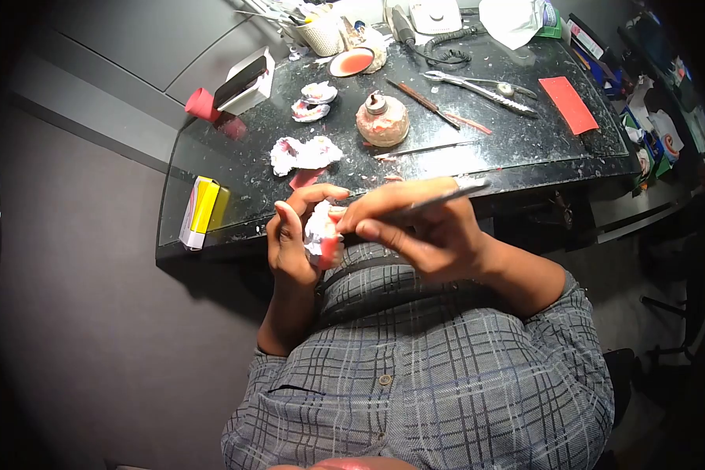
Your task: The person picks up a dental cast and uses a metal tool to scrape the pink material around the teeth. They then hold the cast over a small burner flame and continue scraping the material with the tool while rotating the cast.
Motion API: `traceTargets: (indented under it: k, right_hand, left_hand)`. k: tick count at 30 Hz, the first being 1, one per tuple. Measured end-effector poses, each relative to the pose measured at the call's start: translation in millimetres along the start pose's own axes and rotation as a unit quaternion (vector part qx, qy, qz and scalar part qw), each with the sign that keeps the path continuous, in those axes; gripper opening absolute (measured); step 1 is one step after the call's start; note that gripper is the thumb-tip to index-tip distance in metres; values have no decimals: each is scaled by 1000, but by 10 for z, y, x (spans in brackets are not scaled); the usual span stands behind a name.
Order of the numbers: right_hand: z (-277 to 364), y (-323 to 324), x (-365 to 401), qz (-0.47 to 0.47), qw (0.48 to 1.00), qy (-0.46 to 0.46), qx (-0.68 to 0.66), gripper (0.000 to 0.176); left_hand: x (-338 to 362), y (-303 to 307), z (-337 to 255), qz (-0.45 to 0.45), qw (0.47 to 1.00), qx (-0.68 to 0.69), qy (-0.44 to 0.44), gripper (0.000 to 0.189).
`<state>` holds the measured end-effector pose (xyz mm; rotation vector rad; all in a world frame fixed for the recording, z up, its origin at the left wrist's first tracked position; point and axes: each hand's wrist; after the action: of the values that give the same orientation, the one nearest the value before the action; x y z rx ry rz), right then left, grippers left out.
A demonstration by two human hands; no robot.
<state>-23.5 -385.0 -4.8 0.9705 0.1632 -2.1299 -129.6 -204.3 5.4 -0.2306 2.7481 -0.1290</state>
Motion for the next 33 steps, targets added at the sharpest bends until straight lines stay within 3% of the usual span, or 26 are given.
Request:
traceTargets:
  k: [1,4,5,6,8,9,13,16,17,18,20,25,27,31,33]
  right_hand:
    - [-17,-1,28,-20,998,-29,-54,12]
    - [-28,29,19,-95,987,-66,-112,14]
    - [-111,147,50,-84,996,-16,5,17]
    - [-125,108,-16,-104,992,38,-54,18]
    - [-84,118,3,-129,988,35,-74,17]
    - [-125,110,28,-138,985,53,-94,16]
    - [-59,46,172,-166,977,24,-129,13]
    - [43,-12,97,-96,993,31,-54,13]
    - [68,25,90,-76,992,40,93,14]
    - [173,25,5,-70,986,70,131,15]
    - [193,12,-62,-35,979,106,170,17]
    - [186,-45,-34,-34,978,96,184,19]
    - [203,-47,-45,-32,977,90,193,19]
    - [198,-81,-14,-30,978,75,191,18]
    - [177,-69,-14,-20,985,69,154,18]
  left_hand:
    - [8,-3,-18,-16,998,39,48,71]
    - [14,105,146,13,994,94,45,75]
    - [7,136,251,9,971,230,64,76]
    - [-6,129,246,9,971,229,63,76]
    - [-5,122,221,5,978,197,69,78]
    - [-37,168,266,88,941,316,88,79]
    - [-26,119,310,77,920,375,91,72]
    - [-2,75,304,41,918,387,79,70]
    - [0,61,276,33,940,333,73,68]
    - [4,52,260,24,958,278,67,66]
    - [9,63,273,16,966,251,60,65]
    - [-6,3,259,18,968,248,21,61]
    - [-15,-39,232,42,986,-10,-164,59]
    - [-55,-74,252,36,977,-72,-198,59]
    - [-75,-144,311,-24,964,-71,-254,60]
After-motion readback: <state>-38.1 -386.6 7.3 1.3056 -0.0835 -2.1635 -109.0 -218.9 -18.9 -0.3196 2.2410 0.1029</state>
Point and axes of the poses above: each hand's wrist, its own x-axis away from the middle knuckle, its own y-axis out of the back of the hand, z = x × y, and after that the axes turned 15 degrees about x, right-handed
